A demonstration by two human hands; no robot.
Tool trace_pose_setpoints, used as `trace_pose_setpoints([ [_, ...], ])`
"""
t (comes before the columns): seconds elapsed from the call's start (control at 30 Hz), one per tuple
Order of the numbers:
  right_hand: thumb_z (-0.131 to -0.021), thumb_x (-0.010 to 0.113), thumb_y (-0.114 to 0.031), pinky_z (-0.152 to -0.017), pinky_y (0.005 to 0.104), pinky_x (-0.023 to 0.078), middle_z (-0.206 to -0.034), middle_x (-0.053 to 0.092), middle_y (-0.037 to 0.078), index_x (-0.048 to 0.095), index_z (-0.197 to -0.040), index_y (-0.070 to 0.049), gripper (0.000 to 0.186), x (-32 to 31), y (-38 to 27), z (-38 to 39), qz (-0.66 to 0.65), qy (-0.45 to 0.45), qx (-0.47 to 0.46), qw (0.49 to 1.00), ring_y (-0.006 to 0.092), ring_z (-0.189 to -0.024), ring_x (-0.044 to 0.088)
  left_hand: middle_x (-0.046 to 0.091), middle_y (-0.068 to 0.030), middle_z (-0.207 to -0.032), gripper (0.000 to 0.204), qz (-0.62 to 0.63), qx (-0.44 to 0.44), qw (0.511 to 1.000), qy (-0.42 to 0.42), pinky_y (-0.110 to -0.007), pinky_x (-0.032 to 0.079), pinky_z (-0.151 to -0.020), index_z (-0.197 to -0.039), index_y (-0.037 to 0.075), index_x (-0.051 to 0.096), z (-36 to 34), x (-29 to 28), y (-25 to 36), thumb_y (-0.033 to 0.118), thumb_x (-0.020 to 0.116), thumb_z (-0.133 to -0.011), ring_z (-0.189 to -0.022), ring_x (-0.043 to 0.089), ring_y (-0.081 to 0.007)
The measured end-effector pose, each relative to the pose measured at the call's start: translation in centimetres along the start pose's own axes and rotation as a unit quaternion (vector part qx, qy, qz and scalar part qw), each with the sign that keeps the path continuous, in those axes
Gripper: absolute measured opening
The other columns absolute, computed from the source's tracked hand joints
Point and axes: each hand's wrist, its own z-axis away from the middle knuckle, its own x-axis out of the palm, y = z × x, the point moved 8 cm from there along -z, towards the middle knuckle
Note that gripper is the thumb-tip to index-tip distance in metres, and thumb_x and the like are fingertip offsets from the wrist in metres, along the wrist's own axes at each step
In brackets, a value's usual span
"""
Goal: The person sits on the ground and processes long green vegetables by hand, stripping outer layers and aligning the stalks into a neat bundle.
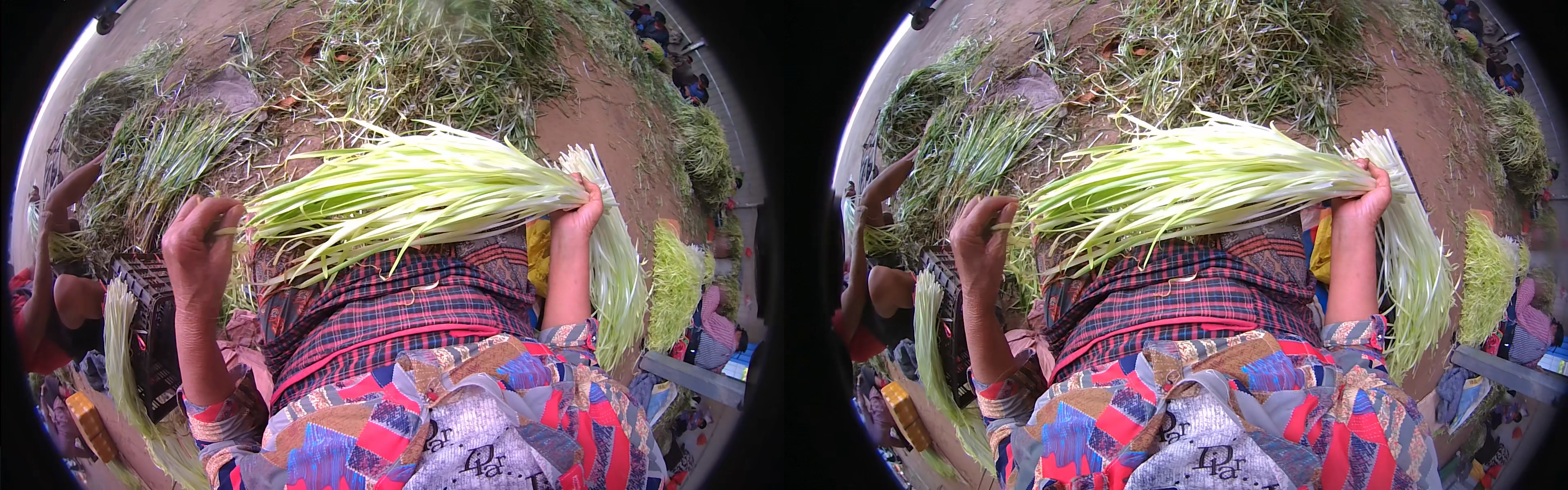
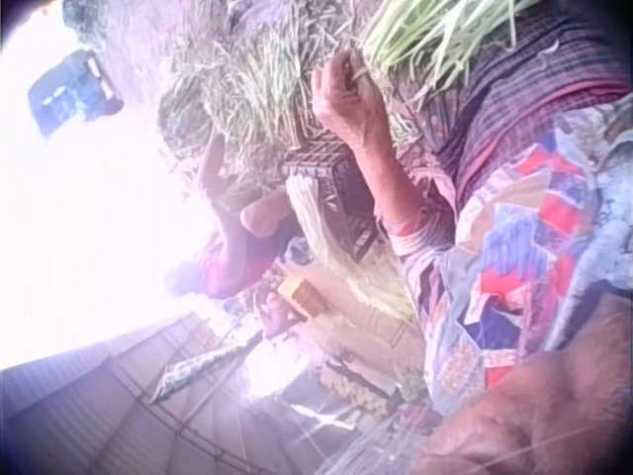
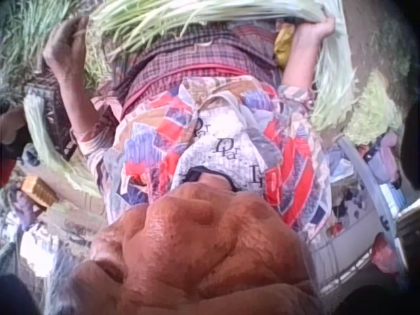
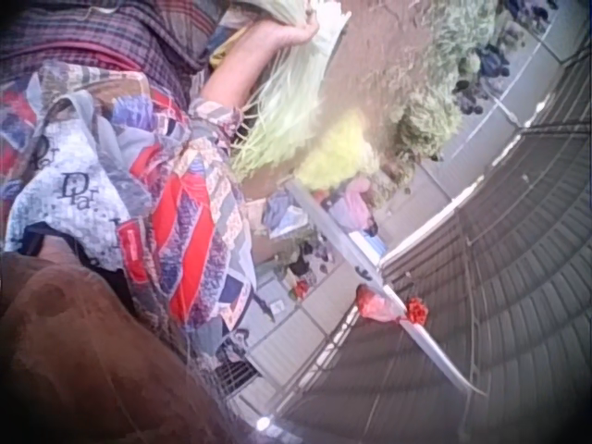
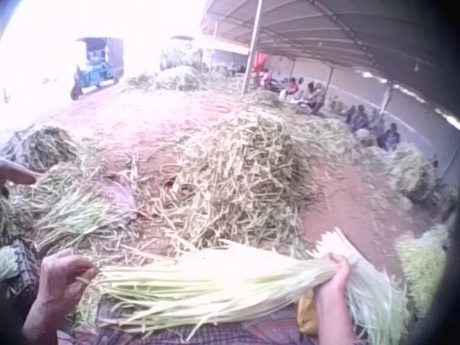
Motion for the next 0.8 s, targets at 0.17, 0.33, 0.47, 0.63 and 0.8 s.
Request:
trace_pose_setpoints([
  [0.17, -0.077, 0.048, -0.017, -0.076, 0.0370, 0.048, -0.073, 0.055, 0.007, 0.050, -0.074, -0.005, 0.012, 0.0, 0.4, 0.1, 0.018, -0.010, 0.006, 1.000, 0.0231, -0.072, 0.055, 0.052, -0.0085, -0.075, 0.014, 0.053, 0.112, 0.990, -0.065, -0.037, 0.046, -0.057, -0.087, 0.008, 0.066, -2.1, 5.6, 8.2, 0.002, 0.068, -0.074, -0.066, 0.057, -0.0267],
  [0.33, -0.079, 0.045, -0.017, -0.076, 0.0363, 0.048, -0.074, 0.058, 0.008, 0.053, -0.074, -0.004, 0.016, -0.4, 0.4, 0.4, 0.021, 0.017, 0.000, 1.000, 0.0230, -0.074, 0.056, 0.050, -0.0080, -0.076, 0.021, 0.070, 0.134, 0.986, -0.074, -0.037, 0.045, -0.059, -0.086, 0.008, 0.065, -2.5, 10.0, 11.2, 0.003, 0.074, -0.068, -0.067, 0.055, -0.0253],
  [0.47, -0.079, 0.046, -0.016, -0.077, 0.0379, 0.048, -0.076, 0.059, 0.010, 0.055, -0.075, -0.003, 0.016, 0.0, 0.6, 0.5, -0.008, -0.024, 0.018, 1.000, 0.0239, -0.075, 0.057, 0.049, -0.0108, -0.078, 0.013, 0.038, 0.143, 0.986, -0.074, -0.040, 0.046, -0.057, -0.082, 0.007, 0.057, -2.4, 11.2, 12.5, 0.002, 0.066, -0.073, -0.068, 0.056, -0.0305],
  [0.63, -0.078, 0.045, -0.018, -0.076, 0.0379, 0.046, -0.072, 0.053, 0.007, 0.048, -0.071, -0.007, 0.014, -0.3, 0.6, 0.3, 0.028, 0.013, -0.002, 1.000, 0.0237, -0.072, 0.053, 0.047, -0.0137, -0.075, 0.018, -0.035, 0.175, 0.981, -0.076, -0.040, 0.046, -0.057, -0.092, 0.004, 0.050, 0.1, 10.7, 14.7, 0.001, 0.054, -0.075, -0.067, 0.055, -0.0323],
  [0.8, -0.078, 0.045, -0.018, -0.072, 0.0364, 0.046, -0.070, 0.052, 0.007, 0.047, -0.073, -0.006, 0.013, 0.0, 1.1, 0.5, 0.009, 0.011, 0.011, 1.000, 0.0227, -0.069, 0.052, 0.050, -0.0117, -0.075, 0.013, 0.130, 0.099, 0.983, -0.086, -0.034, 0.047, -0.058, -0.083, 0.003, 0.053, 0.4, 10.6, 12.8, -0.001, 0.061, -0.074, -0.067, 0.056, -0.0278],
])
